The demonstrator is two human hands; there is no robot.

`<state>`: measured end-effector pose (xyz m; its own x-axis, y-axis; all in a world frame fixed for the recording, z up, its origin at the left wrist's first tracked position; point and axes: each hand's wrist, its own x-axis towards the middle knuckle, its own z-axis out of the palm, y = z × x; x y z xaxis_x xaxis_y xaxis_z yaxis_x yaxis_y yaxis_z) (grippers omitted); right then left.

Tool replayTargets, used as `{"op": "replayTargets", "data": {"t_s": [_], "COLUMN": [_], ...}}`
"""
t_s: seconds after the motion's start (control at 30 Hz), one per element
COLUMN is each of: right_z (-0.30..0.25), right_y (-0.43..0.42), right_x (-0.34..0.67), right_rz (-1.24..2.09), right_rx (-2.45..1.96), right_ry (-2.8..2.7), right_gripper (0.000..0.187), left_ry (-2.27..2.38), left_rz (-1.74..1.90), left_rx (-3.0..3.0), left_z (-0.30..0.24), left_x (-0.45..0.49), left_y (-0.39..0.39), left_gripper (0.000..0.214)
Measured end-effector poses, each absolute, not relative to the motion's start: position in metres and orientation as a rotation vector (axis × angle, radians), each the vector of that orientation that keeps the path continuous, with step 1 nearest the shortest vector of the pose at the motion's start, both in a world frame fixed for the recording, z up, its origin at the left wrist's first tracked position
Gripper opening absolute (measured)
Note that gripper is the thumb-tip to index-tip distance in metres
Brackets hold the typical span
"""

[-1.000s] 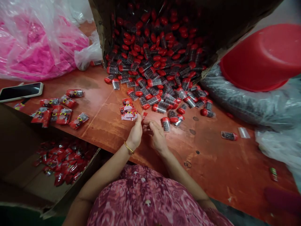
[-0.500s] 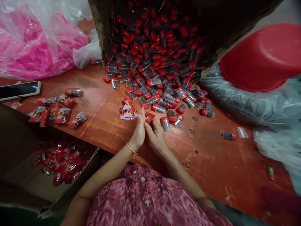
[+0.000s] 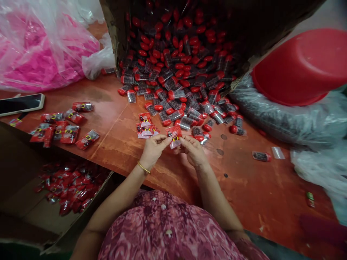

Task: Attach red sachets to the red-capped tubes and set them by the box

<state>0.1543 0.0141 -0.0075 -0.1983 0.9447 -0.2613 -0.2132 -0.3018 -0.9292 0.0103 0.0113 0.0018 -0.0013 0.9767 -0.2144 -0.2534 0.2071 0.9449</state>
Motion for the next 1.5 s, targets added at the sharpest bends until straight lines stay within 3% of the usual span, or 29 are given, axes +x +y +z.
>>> {"op": "replayTargets", "data": {"t_s": [0.17,0.4,0.57,0.87,1.17,1.3,1.5], "right_z": [-0.028,-0.033,-0.037,-0.038,-0.04,-0.05,-0.045], "right_y": [0.0,-0.007,-0.011,-0.011,-0.009,-0.011,-0.016], "right_x": [0.141,0.132,0.131,0.135,0.194,0.194,0.19], "right_rz": [1.513,1.092,1.129,0.97,0.053,0.101,0.512], "right_rx": [-1.213,-1.325,-1.294,-1.364,-2.034,-1.954,-1.791], "right_ry": [-0.816,-1.167,-1.195,-1.409,-1.733,-1.856,-1.644], "right_gripper": [0.034,0.032,0.026,0.035,0.038,0.029,0.021], "left_ry": [1.153,1.147,1.089,1.125,1.08,1.112,1.118], "left_rz": [1.233,0.969,0.918,1.007,1.103,1.116,1.139], "left_rx": [0.763,0.494,0.382,0.326,0.185,0.196,0.186], "left_z": [-0.003,-0.002,-0.005,-0.002,-0.003,-0.004,-0.009], "left_x": [0.02,0.015,0.009,0.015,0.006,0.007,-0.002], "left_y": [0.004,-0.007,-0.006,-0.004,0.004,0.003,0.002], "left_gripper": [0.024,0.037,0.035,0.036,0.03,0.035,0.038]}}
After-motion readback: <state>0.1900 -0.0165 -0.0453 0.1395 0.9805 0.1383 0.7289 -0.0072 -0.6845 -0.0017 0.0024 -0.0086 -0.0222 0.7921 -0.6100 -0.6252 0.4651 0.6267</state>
